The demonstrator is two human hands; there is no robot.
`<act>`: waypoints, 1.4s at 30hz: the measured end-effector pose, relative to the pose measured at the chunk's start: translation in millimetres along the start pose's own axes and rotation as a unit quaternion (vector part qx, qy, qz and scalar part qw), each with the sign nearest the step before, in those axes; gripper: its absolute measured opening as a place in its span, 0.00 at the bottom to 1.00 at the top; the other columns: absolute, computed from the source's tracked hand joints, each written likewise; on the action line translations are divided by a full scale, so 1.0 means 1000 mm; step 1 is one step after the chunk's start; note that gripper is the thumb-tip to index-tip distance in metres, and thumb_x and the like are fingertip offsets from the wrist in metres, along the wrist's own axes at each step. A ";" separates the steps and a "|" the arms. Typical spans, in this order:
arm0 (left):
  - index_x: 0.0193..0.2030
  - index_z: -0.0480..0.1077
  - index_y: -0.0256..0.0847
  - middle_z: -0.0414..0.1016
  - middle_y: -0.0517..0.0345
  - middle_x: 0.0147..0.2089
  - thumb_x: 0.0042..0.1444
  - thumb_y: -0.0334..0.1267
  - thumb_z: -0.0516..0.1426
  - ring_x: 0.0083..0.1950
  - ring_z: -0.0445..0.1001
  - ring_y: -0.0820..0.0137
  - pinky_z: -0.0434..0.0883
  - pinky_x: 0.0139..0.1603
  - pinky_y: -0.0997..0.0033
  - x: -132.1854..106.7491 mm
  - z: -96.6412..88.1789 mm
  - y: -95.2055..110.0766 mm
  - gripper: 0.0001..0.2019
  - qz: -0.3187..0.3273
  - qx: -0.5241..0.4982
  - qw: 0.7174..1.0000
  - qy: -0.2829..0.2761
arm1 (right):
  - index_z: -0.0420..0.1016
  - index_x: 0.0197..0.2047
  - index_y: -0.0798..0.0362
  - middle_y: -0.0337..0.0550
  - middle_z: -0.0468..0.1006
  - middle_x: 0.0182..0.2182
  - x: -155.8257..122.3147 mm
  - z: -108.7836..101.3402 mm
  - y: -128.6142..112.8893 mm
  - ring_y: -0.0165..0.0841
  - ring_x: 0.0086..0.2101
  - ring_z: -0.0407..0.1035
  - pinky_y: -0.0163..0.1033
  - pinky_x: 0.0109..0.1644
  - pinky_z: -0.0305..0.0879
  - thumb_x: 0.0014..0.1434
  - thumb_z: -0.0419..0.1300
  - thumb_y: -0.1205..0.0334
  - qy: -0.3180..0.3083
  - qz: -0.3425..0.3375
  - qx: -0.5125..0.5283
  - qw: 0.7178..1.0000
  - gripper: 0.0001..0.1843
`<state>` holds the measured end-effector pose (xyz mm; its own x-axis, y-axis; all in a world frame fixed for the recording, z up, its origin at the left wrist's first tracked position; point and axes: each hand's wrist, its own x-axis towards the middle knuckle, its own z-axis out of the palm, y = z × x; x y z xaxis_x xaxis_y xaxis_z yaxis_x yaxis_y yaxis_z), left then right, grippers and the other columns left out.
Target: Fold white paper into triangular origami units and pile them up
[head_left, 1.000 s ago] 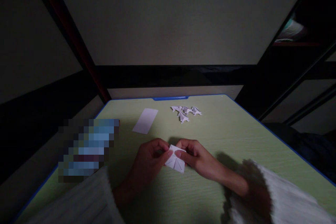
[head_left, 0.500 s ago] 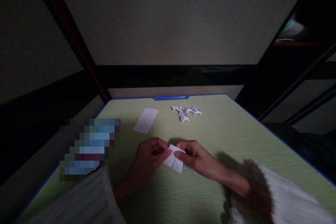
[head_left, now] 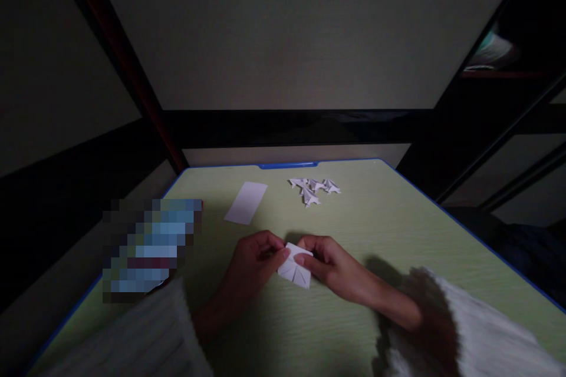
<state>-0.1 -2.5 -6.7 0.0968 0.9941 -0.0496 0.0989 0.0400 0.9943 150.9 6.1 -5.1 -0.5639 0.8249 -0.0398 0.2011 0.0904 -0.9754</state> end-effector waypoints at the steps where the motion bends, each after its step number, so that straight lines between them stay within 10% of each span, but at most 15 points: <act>1: 0.19 0.64 0.35 0.66 0.63 0.19 0.40 0.32 0.56 0.22 0.64 0.76 0.61 0.23 0.78 0.000 0.000 0.000 0.05 0.001 0.000 1.000 -0.001 | 0.60 0.22 0.57 0.34 0.58 0.18 0.000 0.000 0.000 0.24 0.20 0.51 0.31 0.22 0.47 0.53 0.51 0.57 -0.002 -0.002 0.005 1.000 0.14; 15: 0.18 0.64 0.34 0.67 0.62 0.19 0.38 0.31 0.57 0.22 0.65 0.77 0.62 0.23 0.79 -0.002 0.001 0.001 0.05 -0.007 -0.005 1.000 0.011 | 0.61 0.20 0.58 0.33 0.59 0.16 0.005 0.001 0.006 0.22 0.18 0.52 0.30 0.21 0.47 0.46 0.57 0.57 -0.001 0.017 0.072 0.997 0.13; 29: 0.18 0.57 0.37 0.56 0.68 0.14 0.45 0.39 0.50 0.15 0.57 0.81 0.57 0.15 0.81 -0.003 0.001 -0.004 0.10 -0.013 0.045 0.986 -0.159 | 0.62 0.22 0.59 0.35 0.61 0.17 -0.001 -0.001 0.004 0.22 0.19 0.55 0.29 0.21 0.50 0.48 0.56 0.56 -0.038 -0.002 0.077 0.996 0.14; 42: 0.16 0.58 0.38 0.57 0.66 0.12 0.46 0.46 0.48 0.14 0.58 0.79 0.57 0.15 0.80 -0.001 0.001 -0.003 0.16 -0.017 0.029 0.990 -0.137 | 0.65 0.24 0.60 0.38 0.66 0.20 0.001 -0.002 0.005 0.23 0.20 0.58 0.30 0.23 0.52 0.48 0.56 0.57 -0.060 -0.017 0.131 0.989 0.13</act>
<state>0.0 -3.5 -9.9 0.3560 0.9274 -0.1146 0.1630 0.0592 0.9848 152.9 8.1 -9.2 -0.6603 0.7509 -0.0164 -0.0251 -0.0439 -0.9987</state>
